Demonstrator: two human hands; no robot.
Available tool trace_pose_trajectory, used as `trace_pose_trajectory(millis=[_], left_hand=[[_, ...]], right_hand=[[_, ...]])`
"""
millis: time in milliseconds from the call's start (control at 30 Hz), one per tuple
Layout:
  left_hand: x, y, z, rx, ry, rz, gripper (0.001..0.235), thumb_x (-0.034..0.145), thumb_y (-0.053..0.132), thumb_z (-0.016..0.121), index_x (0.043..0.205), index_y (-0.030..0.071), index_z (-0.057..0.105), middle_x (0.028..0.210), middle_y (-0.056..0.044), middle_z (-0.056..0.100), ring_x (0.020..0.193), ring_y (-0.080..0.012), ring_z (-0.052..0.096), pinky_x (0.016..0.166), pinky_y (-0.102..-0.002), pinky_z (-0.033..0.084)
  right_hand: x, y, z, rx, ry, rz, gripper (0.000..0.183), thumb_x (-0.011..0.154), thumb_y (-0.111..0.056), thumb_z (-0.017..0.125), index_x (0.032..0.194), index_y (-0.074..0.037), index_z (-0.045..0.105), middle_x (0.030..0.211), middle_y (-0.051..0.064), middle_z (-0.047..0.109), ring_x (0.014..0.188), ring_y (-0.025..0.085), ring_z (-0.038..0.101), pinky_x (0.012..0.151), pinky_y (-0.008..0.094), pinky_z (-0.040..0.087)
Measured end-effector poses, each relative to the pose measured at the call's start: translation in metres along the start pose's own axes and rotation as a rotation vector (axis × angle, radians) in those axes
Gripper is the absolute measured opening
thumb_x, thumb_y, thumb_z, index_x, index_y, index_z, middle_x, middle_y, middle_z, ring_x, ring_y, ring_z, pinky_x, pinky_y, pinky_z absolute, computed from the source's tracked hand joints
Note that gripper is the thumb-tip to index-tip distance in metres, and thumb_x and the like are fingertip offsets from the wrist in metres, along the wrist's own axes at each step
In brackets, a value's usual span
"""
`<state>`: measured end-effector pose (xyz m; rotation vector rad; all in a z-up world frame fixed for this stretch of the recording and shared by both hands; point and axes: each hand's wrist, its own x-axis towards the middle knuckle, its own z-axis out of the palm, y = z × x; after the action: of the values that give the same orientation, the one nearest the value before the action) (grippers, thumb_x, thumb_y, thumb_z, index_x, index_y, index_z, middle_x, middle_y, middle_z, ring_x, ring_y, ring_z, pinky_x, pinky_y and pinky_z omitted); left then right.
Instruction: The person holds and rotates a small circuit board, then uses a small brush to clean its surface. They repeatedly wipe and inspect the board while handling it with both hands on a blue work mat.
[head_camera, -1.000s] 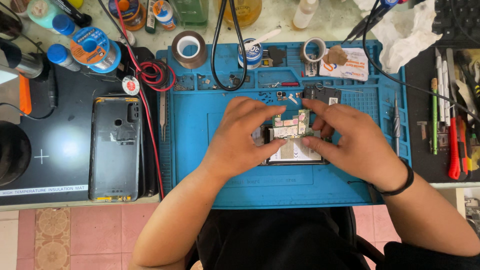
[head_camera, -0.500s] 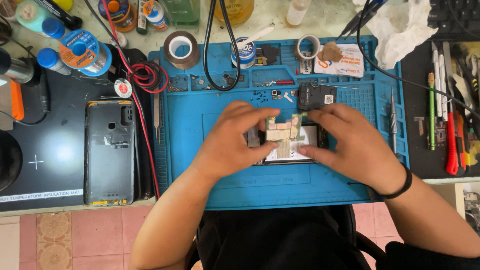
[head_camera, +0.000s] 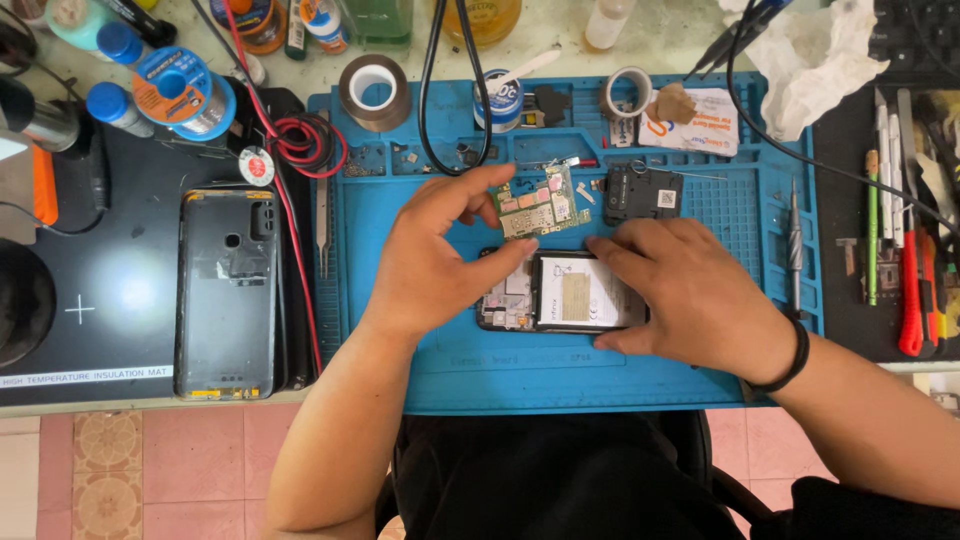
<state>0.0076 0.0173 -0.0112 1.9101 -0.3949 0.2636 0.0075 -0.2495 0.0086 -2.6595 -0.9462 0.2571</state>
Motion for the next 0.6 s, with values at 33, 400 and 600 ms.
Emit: trace_pose_trajectory(millis=[33, 400, 600], left_hand=[[-0.001, -0.001, 0.0, -0.003, 0.001, 0.003, 0.06, 0.078, 0.011, 0.09, 0.133, 0.006, 0.066, 0.092, -0.003, 0.067, 0.091, -0.0175, 0.063, 0.085, -0.031, 0.052], [-0.008, -0.018, 0.012, 0.116, -0.044, 0.112, 0.055, 0.074, 0.017, 0.083, 0.126, 0.011, 0.067, 0.09, -0.005, 0.067, 0.097, -0.029, 0.064, 0.093, -0.043, 0.05], [-0.021, -0.012, 0.04, 0.232, -0.087, 0.228, 0.043, 0.073, 0.021, 0.08, 0.113, 0.012, 0.069, 0.107, -0.013, 0.07, 0.106, -0.0373, 0.063, 0.095, -0.047, 0.049]], right_hand=[[-0.001, 0.0, 0.0, 0.001, 0.023, -0.012, 0.091, 0.049, -0.042, 0.092, 0.129, -0.007, 0.065, 0.114, 0.014, 0.063, 0.106, 0.036, 0.06, 0.096, 0.047, 0.044], [-0.061, 0.017, -0.065, -0.067, 0.027, 0.125, 0.108, 0.027, -0.043, 0.096, 0.124, -0.003, 0.069, 0.115, 0.016, 0.068, 0.099, 0.029, 0.07, 0.086, 0.04, 0.055], [-0.021, -0.028, -0.09, -0.139, 0.152, 0.09, 0.099, 0.038, -0.04, 0.092, 0.122, 0.005, 0.068, 0.106, 0.02, 0.069, 0.093, 0.03, 0.07, 0.083, 0.04, 0.056]])
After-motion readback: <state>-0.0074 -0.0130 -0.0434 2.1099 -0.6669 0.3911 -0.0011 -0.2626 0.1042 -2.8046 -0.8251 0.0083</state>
